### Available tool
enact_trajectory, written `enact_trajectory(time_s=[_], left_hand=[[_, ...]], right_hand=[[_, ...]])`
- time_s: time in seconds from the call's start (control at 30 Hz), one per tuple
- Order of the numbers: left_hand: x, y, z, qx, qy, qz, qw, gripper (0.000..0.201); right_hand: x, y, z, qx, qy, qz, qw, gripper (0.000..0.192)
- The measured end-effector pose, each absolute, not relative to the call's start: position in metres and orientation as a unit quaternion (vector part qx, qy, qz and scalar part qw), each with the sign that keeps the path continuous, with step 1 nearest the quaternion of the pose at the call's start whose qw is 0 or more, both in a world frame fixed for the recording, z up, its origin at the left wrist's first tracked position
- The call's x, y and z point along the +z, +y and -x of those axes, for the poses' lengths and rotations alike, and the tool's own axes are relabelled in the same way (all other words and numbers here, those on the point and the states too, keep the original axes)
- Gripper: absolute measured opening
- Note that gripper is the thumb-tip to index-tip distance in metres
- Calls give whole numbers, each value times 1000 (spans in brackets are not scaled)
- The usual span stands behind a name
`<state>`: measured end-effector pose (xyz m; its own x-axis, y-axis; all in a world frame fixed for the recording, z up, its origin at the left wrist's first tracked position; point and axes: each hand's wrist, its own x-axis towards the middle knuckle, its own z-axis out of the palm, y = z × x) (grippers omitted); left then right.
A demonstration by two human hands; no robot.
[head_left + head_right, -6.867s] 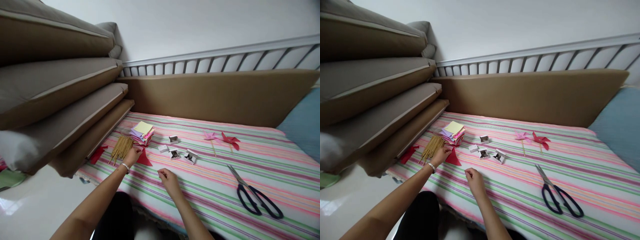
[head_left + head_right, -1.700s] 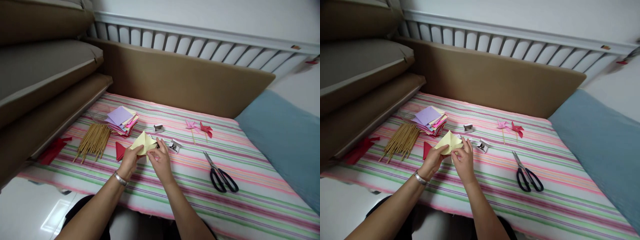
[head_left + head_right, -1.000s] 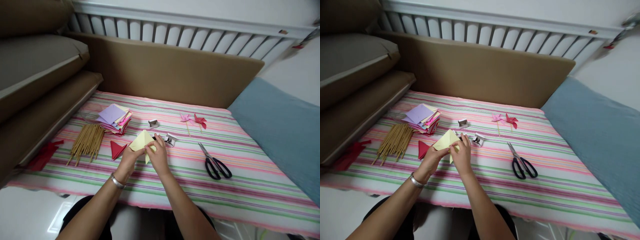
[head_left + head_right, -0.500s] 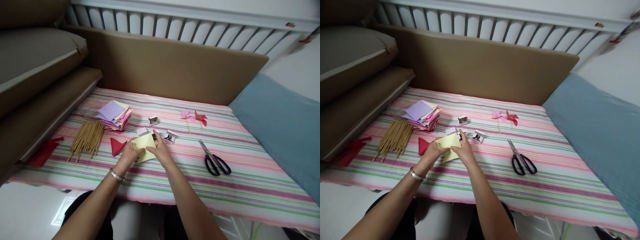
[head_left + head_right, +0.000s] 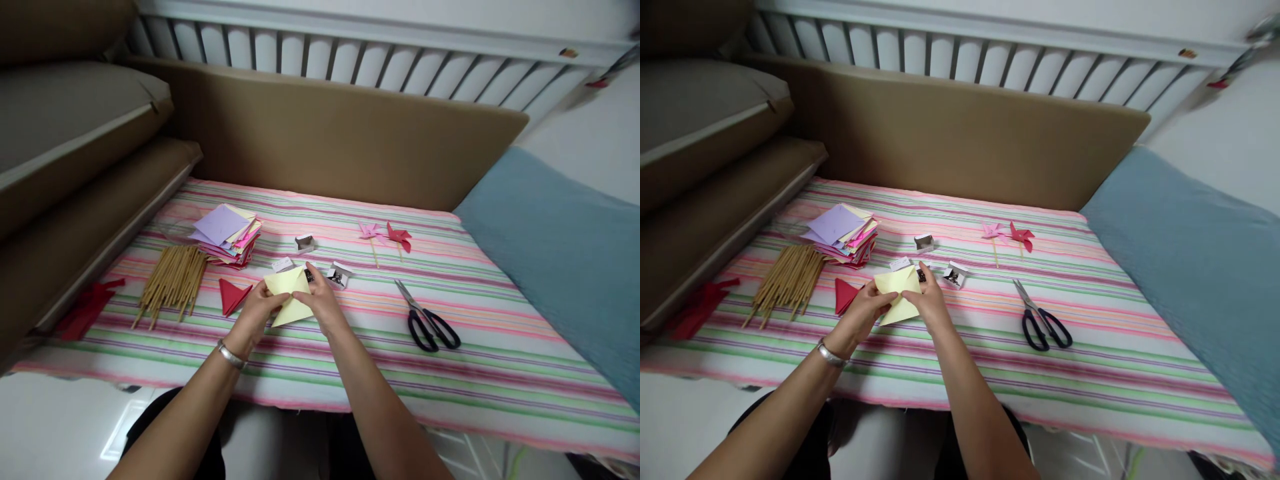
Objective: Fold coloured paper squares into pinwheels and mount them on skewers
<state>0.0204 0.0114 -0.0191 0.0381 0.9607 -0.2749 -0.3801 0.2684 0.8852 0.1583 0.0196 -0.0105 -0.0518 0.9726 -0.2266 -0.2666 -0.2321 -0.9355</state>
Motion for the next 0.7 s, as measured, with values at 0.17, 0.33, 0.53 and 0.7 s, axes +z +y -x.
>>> enact_trajectory(time_s=[0.17,0.33,0.53,0.7], left_hand=[[-23,9,-26,496,437,-284,694,37],[-28,11,-27,519,473,-281,654,33],[-23,16,-18,523,487,-287,638,32],[-12,22,-2,549,505,-257,614,32]], right_hand=[[-14,19,-153,598,-336,485,542,101],[-18,16,-144,575,-333,492,562,99],[-19,15,-150,541,-424,500,527,85],[-10,8,-170,340,-673,475,453,40]])
